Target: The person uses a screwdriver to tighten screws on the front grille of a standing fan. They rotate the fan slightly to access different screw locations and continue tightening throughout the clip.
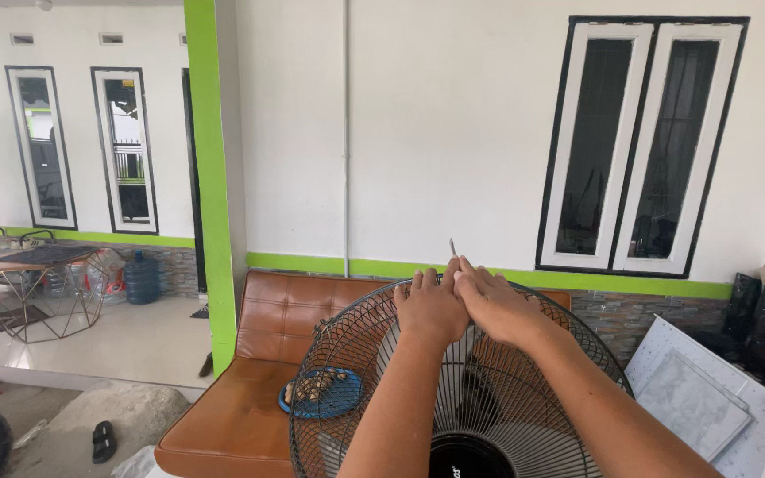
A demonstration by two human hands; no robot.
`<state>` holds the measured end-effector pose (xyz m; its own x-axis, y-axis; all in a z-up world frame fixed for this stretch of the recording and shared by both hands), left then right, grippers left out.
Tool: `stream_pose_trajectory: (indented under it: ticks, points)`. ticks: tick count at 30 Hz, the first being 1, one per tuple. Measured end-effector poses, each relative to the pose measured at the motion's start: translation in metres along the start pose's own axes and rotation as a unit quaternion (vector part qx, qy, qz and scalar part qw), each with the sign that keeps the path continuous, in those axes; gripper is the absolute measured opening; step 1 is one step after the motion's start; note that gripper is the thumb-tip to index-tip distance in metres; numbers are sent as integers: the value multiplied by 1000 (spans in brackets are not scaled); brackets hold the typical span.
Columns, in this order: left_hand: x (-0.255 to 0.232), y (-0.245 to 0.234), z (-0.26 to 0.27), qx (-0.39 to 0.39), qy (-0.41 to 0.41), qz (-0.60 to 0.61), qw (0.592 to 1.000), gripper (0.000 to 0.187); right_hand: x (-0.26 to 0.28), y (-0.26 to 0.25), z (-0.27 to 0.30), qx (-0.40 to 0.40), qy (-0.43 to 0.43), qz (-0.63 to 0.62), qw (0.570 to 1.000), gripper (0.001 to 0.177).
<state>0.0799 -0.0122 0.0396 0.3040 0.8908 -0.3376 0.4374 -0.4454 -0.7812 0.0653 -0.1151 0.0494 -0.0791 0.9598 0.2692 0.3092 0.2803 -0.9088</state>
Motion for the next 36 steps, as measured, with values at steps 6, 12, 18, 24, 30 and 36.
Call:
stream_pose_trajectory:
  ticks: [6, 12, 18, 24, 30, 36]
  points:
    - [1, 1, -1, -6, -2, 12, 1000, 61, 2, -4, 6, 2, 7, -7, 1000, 73]
    - [1, 0, 1, -13, 3, 12, 1000, 61, 4, -5, 7, -2, 7, -2, 1000, 73]
    - [1, 1, 0, -12, 3, 9, 1000, 61, 4, -5, 7, -1, 8, -5, 1000, 73]
    - [1, 1, 0, -11, 3, 10, 1000, 62, 5, -7, 9, -2, 7, -2, 1000, 72]
    - [1, -3, 2, -9, 2, 26, 1000, 62, 3, -5, 11, -4, 10, -21, 1000, 77]
    - [3, -10, 1, -3, -12, 60, 998, 57, -7, -2, -3, 11, -59, -71, 996, 93]
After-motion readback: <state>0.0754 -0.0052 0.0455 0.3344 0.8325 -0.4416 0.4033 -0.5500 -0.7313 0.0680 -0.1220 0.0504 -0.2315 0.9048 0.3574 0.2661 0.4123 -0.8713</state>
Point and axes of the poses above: each hand's wrist, its own z-axis away from the middle knuckle, its own y-axis out of the palm, x = y × z, the point moved 9 cm from there along -z, towards the middle knuckle, and after that the axes turned 6 degrees about -x, right-handed, at the moved point
